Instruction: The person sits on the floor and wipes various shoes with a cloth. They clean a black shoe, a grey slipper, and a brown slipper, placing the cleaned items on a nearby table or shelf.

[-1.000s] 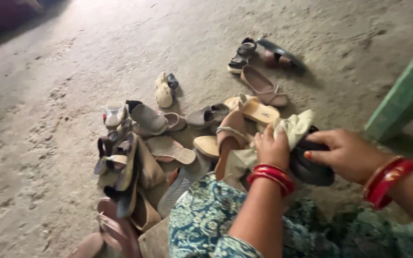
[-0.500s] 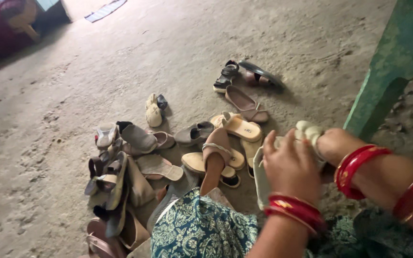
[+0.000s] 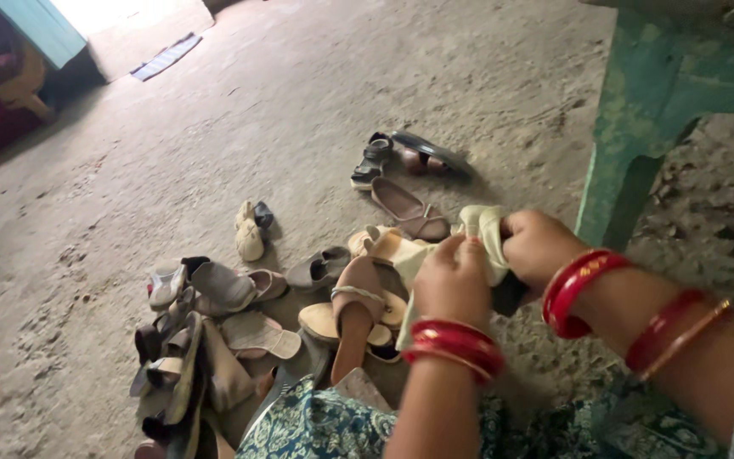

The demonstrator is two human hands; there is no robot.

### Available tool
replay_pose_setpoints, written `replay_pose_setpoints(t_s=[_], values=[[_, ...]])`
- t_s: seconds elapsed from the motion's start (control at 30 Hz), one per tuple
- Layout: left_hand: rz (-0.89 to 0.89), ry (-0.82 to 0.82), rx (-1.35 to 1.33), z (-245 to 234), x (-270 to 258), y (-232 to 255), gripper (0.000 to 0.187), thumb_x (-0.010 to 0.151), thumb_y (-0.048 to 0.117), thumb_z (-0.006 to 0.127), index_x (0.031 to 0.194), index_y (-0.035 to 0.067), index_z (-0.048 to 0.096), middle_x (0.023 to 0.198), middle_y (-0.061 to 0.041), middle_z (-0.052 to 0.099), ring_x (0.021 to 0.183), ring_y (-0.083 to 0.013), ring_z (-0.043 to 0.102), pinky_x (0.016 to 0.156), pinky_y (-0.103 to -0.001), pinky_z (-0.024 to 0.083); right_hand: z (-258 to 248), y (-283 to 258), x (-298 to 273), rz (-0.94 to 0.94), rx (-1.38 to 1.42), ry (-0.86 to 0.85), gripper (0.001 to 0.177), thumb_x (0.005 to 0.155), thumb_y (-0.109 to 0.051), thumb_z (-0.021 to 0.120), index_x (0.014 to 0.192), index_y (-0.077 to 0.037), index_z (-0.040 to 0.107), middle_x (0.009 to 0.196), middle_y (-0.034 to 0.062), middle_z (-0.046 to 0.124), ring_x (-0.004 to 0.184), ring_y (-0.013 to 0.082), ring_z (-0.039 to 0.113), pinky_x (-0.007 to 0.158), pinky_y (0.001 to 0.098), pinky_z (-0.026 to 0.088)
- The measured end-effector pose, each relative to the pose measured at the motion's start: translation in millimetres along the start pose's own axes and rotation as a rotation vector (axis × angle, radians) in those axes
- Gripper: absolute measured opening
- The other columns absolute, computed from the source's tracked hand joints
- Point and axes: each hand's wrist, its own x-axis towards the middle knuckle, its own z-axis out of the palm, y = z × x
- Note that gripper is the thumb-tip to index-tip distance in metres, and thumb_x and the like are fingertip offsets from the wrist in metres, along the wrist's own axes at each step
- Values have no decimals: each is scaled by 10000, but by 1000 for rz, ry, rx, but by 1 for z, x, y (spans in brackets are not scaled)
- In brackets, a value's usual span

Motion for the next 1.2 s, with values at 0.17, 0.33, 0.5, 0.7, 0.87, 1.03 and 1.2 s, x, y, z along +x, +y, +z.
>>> replay_pose_setpoints(t_s=[0.17, 0.33, 0.5, 0.7, 0.87, 1.03, 1.2], values=[[487, 320, 110, 16, -51, 22, 414, 922, 253, 569, 1238, 31, 715, 1352, -245, 645, 1272, -415, 566, 1107, -543, 327, -7, -5, 0, -72, 163, -76, 233, 909, -159, 655, 1024, -1, 783, 889, 106, 776, 742, 191, 690, 630, 360, 545], [199, 200, -106, 30, -9, -12, 484, 996, 320, 491, 1283, -44, 629, 1250, -256, 650, 1168, -386, 598, 1028, -464, 440, -12, 0, 9, -240, -122, -244, 225, 848, -99, 650, 1011, -30, 790, 868, 94, 800, 750, 189, 708, 663, 357, 548], [-80, -183, -718, 23, 43, -61, 552, 1038, 417, 581, 1118, -102, 751, 967, -142, 706, 807, -212, 615, 722, -336, 488, -9, 9, 7, -623, -613, -292, 239, 841, -234, 723, 983, -45, 757, 878, 103, 754, 797, 256, 738, 756, 384, 560], [-96, 44, -1084, 37, 21, -54, 395, 968, 317, 519, 1064, 0, 733, 1001, -138, 744, 808, -215, 722, 721, -354, 593, 0, 28, 19, -1005, -584, 286, 429, 587, -361, 925, 930, -154, 774, 1142, 227, 668, 1035, 374, 664, 912, 394, 542], [-553, -87, -1404, 4, 3, -13, 423, 966, 375, 444, 1039, 46, 700, 963, -131, 719, 770, -262, 708, 707, -401, 595, 9, 18, 11, -566, -480, 100, 1081, 465, -432, 1013, 1359, -96, 506, 1245, 199, 658, 1126, 304, 654, 980, 380, 508], [-420, -132, -1196, 8, 13, -45, 383, 1004, 349, 512, 1069, 7, 670, 902, -110, 698, 743, -259, 681, 659, -417, 568, -3, -17, -17, -269, -410, -57, 935, 520, -254, 883, 1391, -189, 550, 1094, 114, 775, 975, 226, 759, 871, 348, 588], [-17, 130, -854, -1, 8, -31, 464, 982, 170, 569, 1407, 33, 694, 980, -203, 715, 766, -267, 542, 670, -431, 435, -8, -17, -6, -179, -352, 42, 860, 520, -200, 897, 1335, -178, 622, 1067, 85, 774, 923, 203, 757, 825, 344, 595]])
